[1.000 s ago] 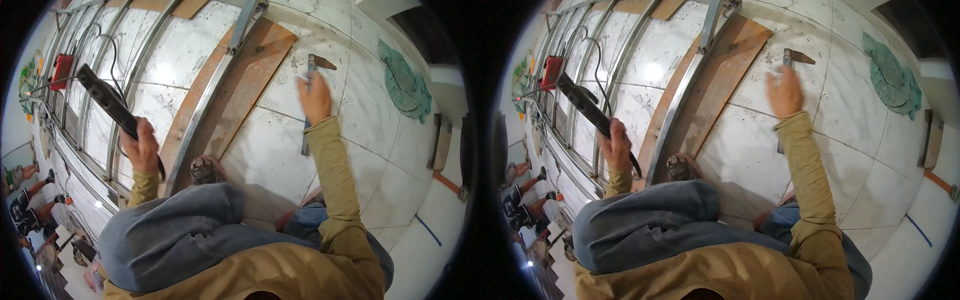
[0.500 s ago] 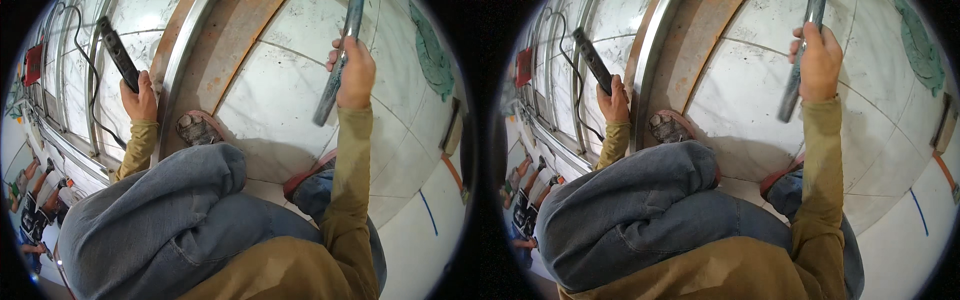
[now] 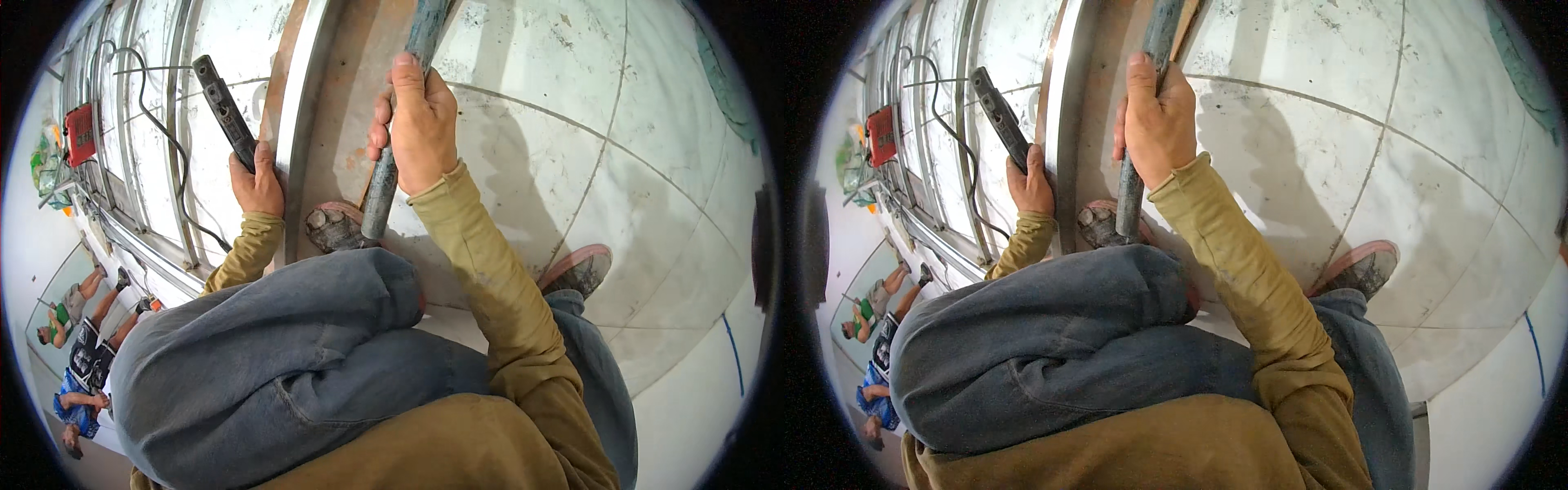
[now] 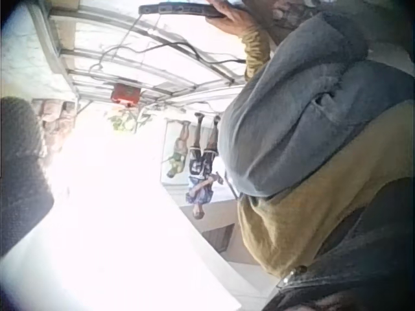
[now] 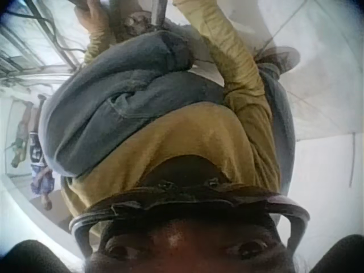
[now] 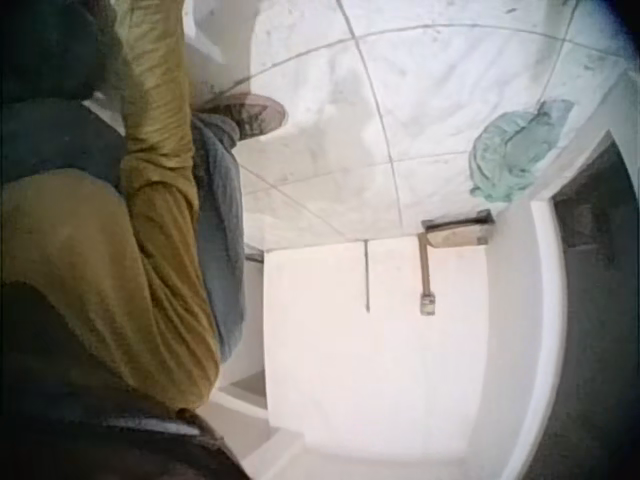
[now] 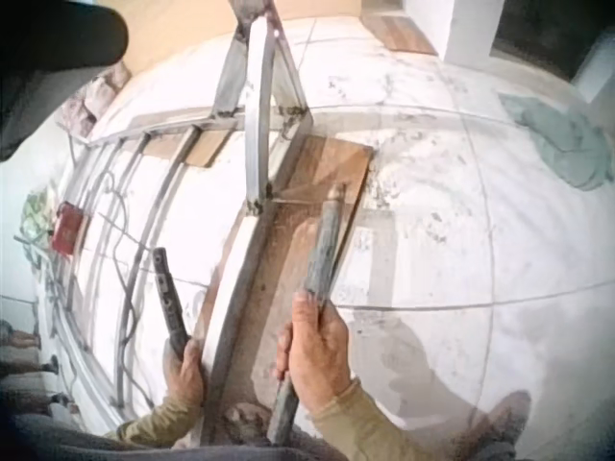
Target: The person welds metal bars to a frame using a hand-held welding tool and then strikes the joints with a hammer.
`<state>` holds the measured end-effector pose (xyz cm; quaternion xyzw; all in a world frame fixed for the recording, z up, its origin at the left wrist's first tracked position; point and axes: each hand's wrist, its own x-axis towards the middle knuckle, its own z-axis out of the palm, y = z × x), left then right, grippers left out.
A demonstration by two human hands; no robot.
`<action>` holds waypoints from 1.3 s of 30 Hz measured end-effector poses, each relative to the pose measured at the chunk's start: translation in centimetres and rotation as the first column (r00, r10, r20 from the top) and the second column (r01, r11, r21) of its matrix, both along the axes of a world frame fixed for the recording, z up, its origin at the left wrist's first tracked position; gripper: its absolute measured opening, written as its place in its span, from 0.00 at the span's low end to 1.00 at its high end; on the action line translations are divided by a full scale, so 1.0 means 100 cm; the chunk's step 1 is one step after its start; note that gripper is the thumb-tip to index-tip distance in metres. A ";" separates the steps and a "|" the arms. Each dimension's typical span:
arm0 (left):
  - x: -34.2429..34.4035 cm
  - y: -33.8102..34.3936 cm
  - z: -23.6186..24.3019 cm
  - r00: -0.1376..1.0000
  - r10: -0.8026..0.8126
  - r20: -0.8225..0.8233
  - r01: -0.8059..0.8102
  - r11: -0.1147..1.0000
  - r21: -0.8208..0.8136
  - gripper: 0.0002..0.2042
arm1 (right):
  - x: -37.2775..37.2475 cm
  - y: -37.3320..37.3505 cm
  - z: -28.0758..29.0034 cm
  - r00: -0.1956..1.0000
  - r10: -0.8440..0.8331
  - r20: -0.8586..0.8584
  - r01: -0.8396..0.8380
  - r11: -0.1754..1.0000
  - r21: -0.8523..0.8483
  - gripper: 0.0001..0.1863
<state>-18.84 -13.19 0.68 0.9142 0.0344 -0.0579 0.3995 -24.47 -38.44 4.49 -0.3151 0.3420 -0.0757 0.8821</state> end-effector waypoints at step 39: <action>-0.001 -0.003 0.000 0.995 -0.079 0.061 0.069 0.984 0.162 0.18 | 0.010 0.007 0.002 0.997 -0.044 0.067 0.044 0.999 -0.004 0.18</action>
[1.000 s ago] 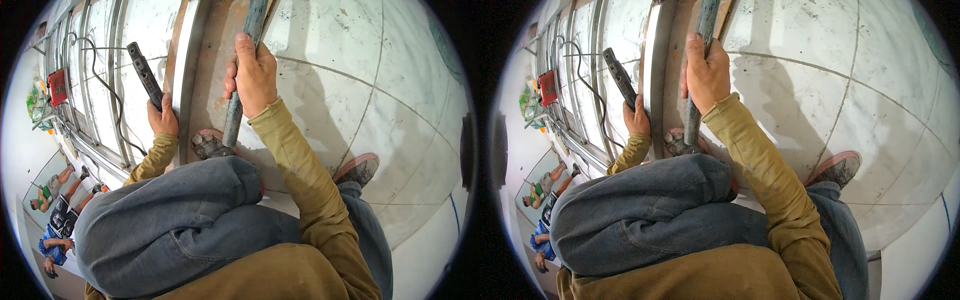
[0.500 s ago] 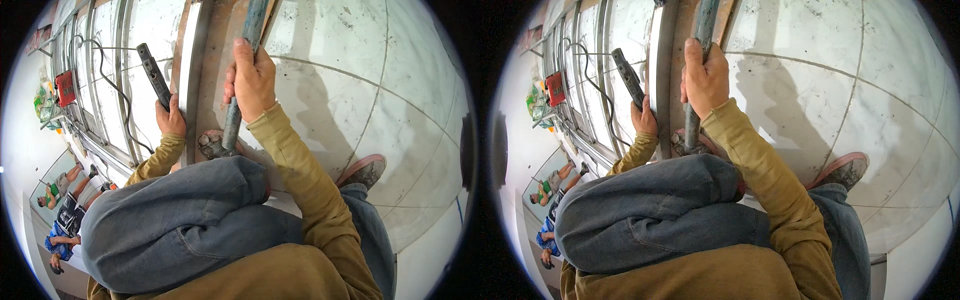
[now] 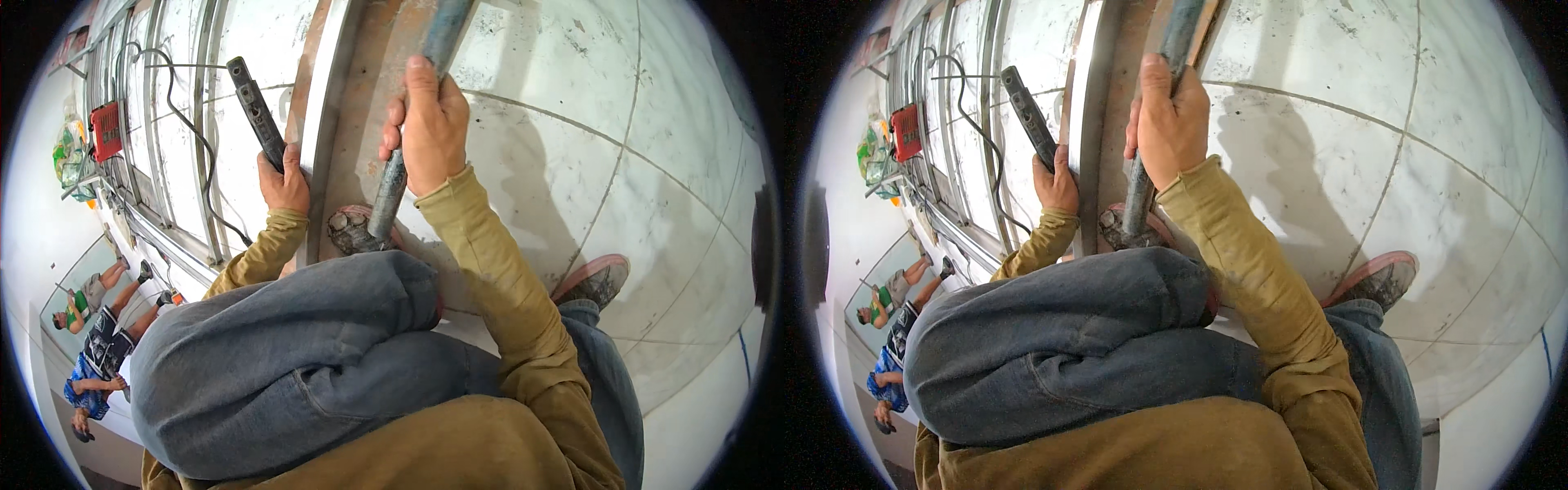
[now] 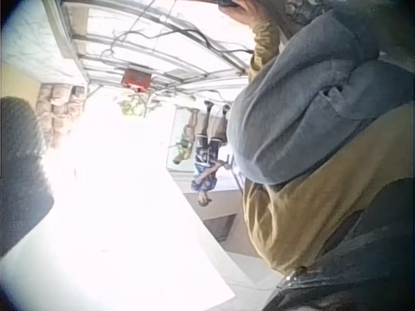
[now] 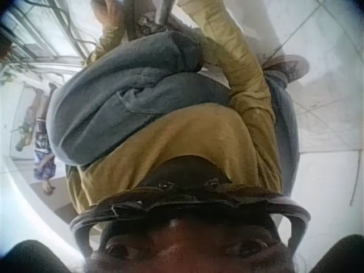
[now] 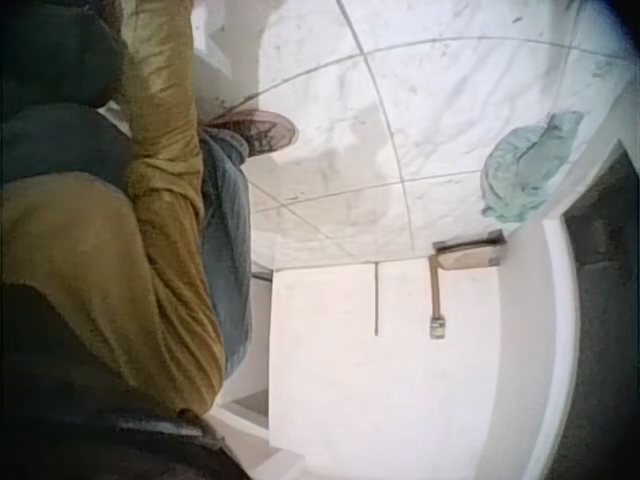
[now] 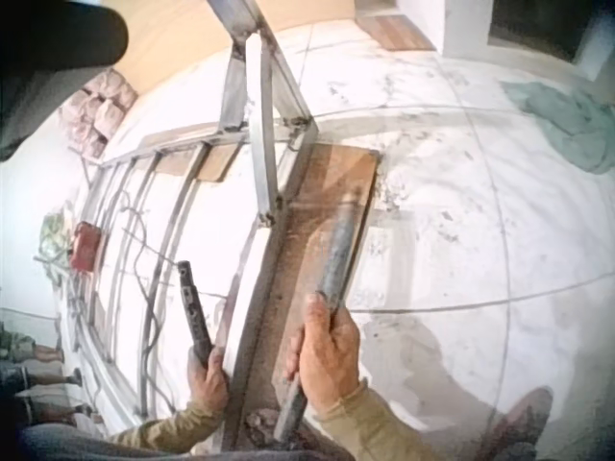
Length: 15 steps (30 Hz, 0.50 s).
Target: The person welds metal bars to a frame using a hand-held welding tool and then strikes the joints with a hammer.
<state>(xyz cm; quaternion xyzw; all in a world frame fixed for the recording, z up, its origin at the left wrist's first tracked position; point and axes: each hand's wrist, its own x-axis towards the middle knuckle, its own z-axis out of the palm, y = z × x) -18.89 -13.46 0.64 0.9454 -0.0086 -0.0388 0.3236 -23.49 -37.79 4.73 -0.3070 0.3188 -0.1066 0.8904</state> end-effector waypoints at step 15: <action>-0.001 -0.002 0.003 1.000 0.003 -0.003 -0.003 1.000 0.030 0.21 | -0.027 0.011 0.000 0.992 0.101 -0.078 -0.104 0.994 -0.045 0.19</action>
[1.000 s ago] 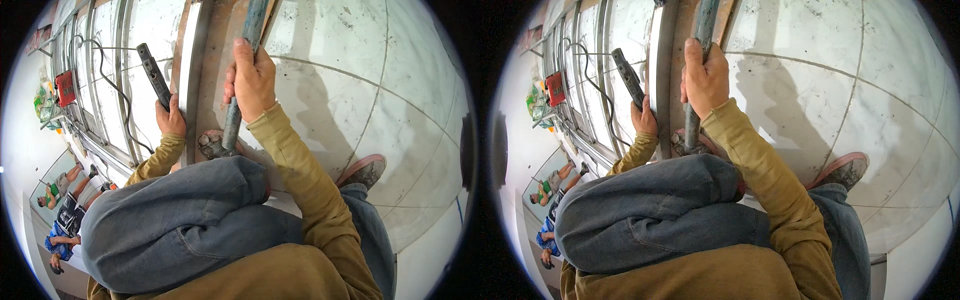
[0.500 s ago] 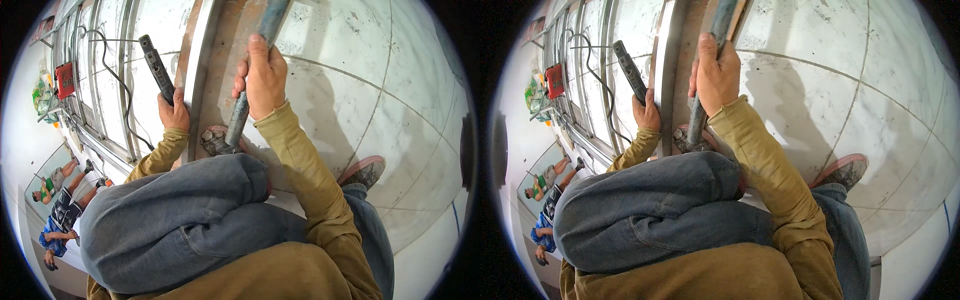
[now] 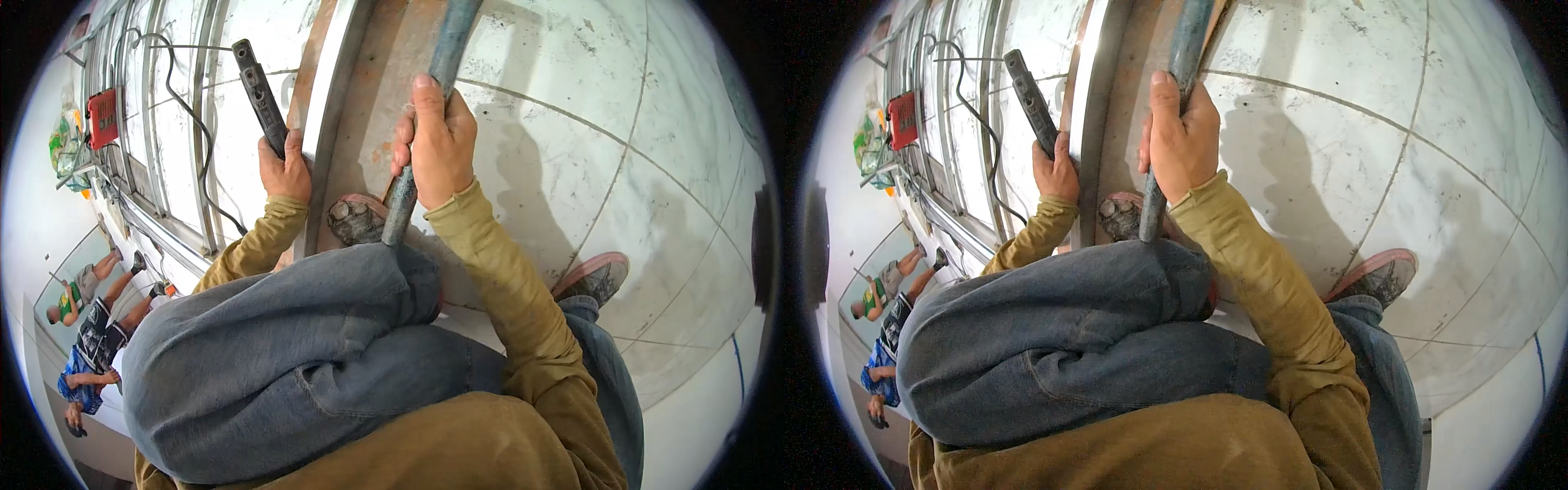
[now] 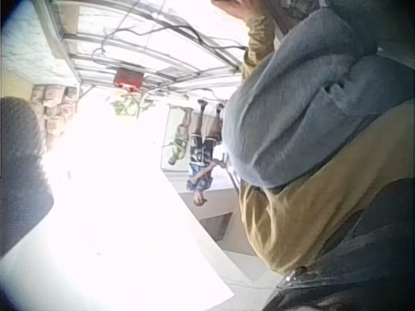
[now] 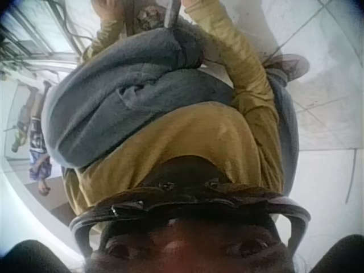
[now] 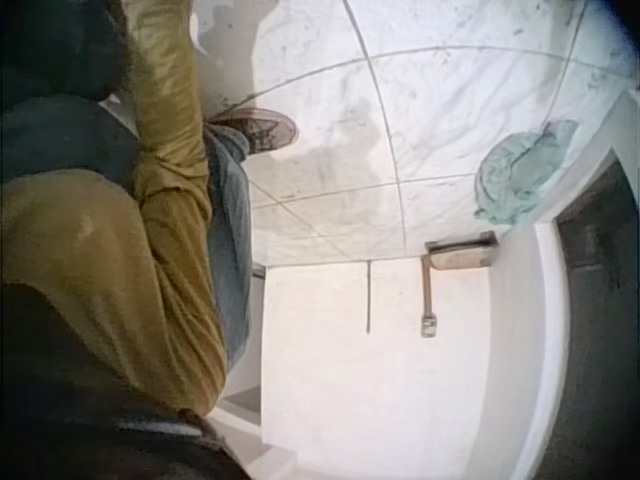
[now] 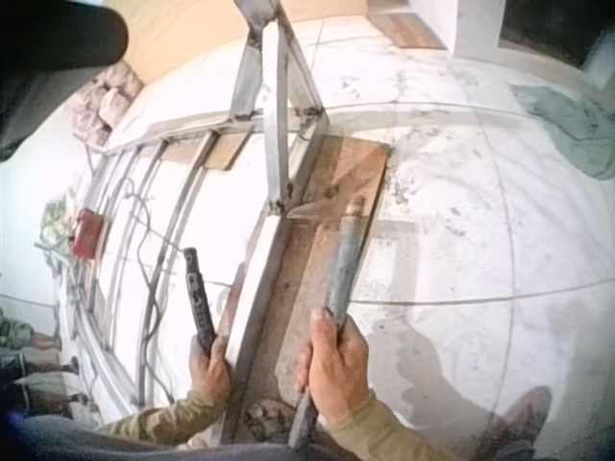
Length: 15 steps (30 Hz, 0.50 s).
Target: The person welds metal bars to a frame using a hand-held welding tool and then strikes the joints with a hammer.
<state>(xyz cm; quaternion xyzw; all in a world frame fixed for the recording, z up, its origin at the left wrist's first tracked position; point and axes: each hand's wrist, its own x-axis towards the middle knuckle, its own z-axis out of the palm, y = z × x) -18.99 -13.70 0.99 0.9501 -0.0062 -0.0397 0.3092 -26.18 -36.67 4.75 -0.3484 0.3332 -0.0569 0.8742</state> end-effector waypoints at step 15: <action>0.002 -0.002 0.004 0.997 0.023 -0.067 -0.022 1.000 0.006 0.20 | 0.026 -0.009 -0.010 0.993 -0.072 0.092 0.072 0.997 0.007 0.19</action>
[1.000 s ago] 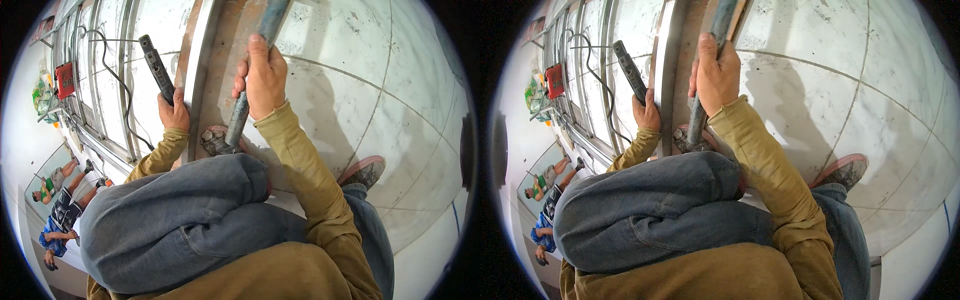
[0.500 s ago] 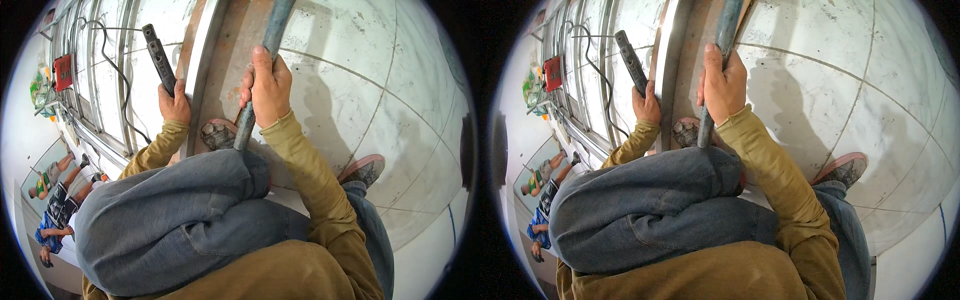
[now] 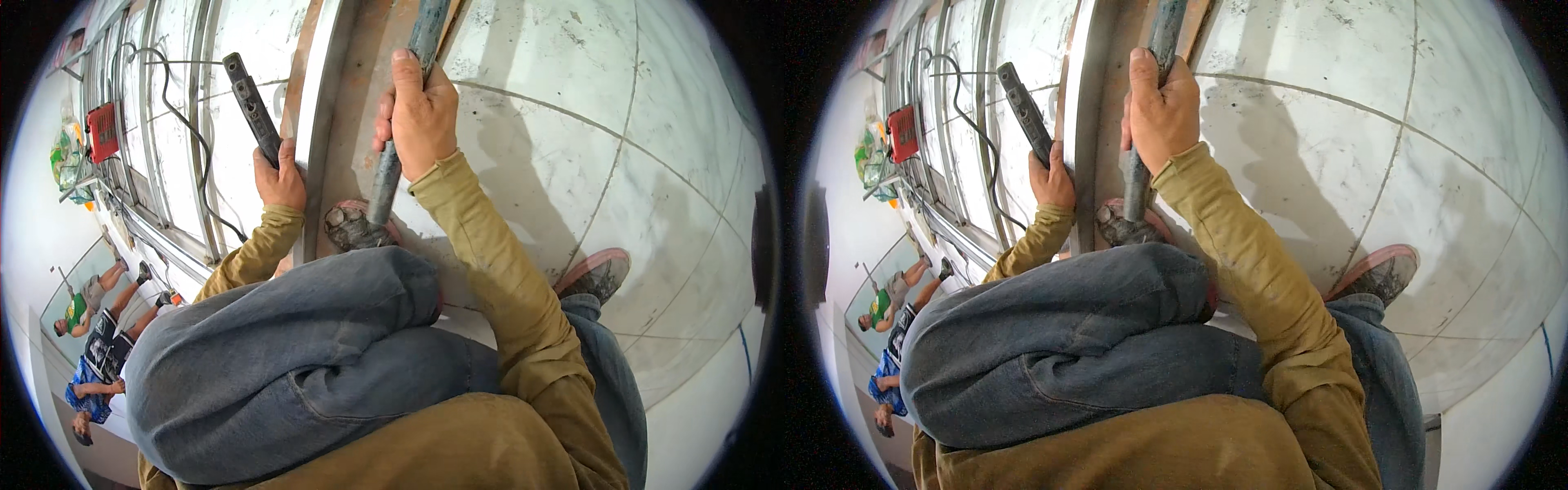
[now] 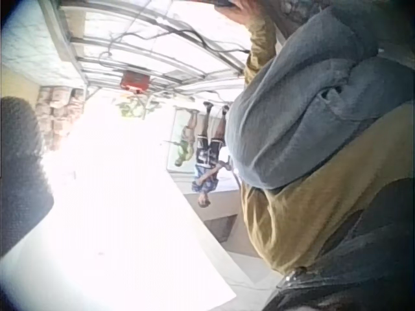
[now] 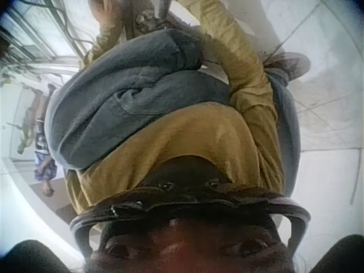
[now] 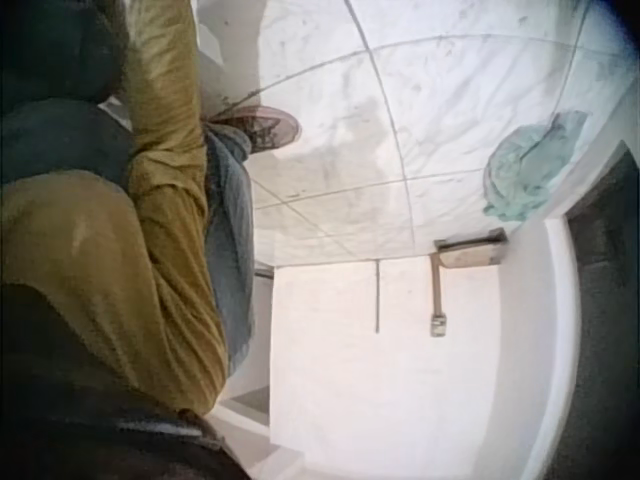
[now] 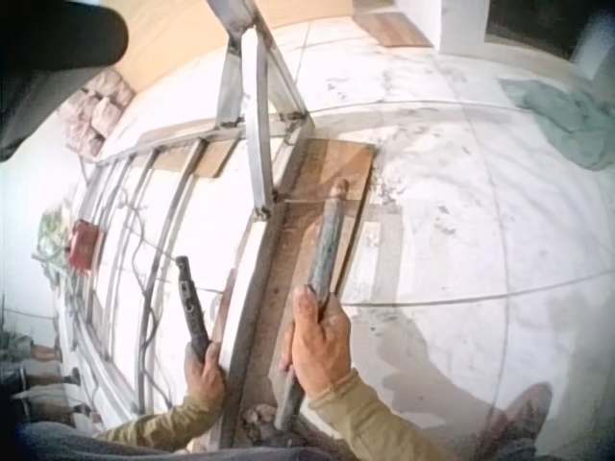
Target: The person welds metal bars to a frame using a hand-held welding tool and then strikes the joints with a hammer.
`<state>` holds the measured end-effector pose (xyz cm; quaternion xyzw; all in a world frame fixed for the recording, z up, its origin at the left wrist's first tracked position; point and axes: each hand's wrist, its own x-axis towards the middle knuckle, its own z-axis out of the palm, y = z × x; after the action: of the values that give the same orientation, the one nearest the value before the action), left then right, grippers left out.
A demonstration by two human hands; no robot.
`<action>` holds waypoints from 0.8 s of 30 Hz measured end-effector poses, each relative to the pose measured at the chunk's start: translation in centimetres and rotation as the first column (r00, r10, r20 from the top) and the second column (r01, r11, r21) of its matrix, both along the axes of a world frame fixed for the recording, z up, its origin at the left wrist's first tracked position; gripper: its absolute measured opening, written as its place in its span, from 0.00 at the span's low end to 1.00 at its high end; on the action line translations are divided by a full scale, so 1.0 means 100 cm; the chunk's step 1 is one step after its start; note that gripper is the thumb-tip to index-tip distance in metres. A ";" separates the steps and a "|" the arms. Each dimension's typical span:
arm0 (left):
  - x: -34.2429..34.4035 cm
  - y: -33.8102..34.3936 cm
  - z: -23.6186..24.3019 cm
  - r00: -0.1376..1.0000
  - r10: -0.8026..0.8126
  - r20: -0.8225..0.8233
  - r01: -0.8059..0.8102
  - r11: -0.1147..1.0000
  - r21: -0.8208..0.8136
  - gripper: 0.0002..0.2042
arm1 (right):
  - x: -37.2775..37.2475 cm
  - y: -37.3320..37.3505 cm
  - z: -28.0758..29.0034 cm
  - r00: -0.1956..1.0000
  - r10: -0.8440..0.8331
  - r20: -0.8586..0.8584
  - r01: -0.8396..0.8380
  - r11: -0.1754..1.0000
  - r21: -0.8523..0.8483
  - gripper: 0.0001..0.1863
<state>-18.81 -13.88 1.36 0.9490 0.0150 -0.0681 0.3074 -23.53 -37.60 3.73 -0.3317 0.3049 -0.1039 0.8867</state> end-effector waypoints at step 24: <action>-0.003 -0.003 -0.002 1.000 0.008 0.010 -0.008 0.998 -0.061 0.18 | -0.006 0.002 0.002 0.999 -0.019 -0.044 0.024 0.993 0.120 0.19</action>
<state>-19.11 -14.14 1.15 0.9395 0.0151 -0.0624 0.3363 -24.15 -37.38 3.95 -0.2767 0.3330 -0.0876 0.8971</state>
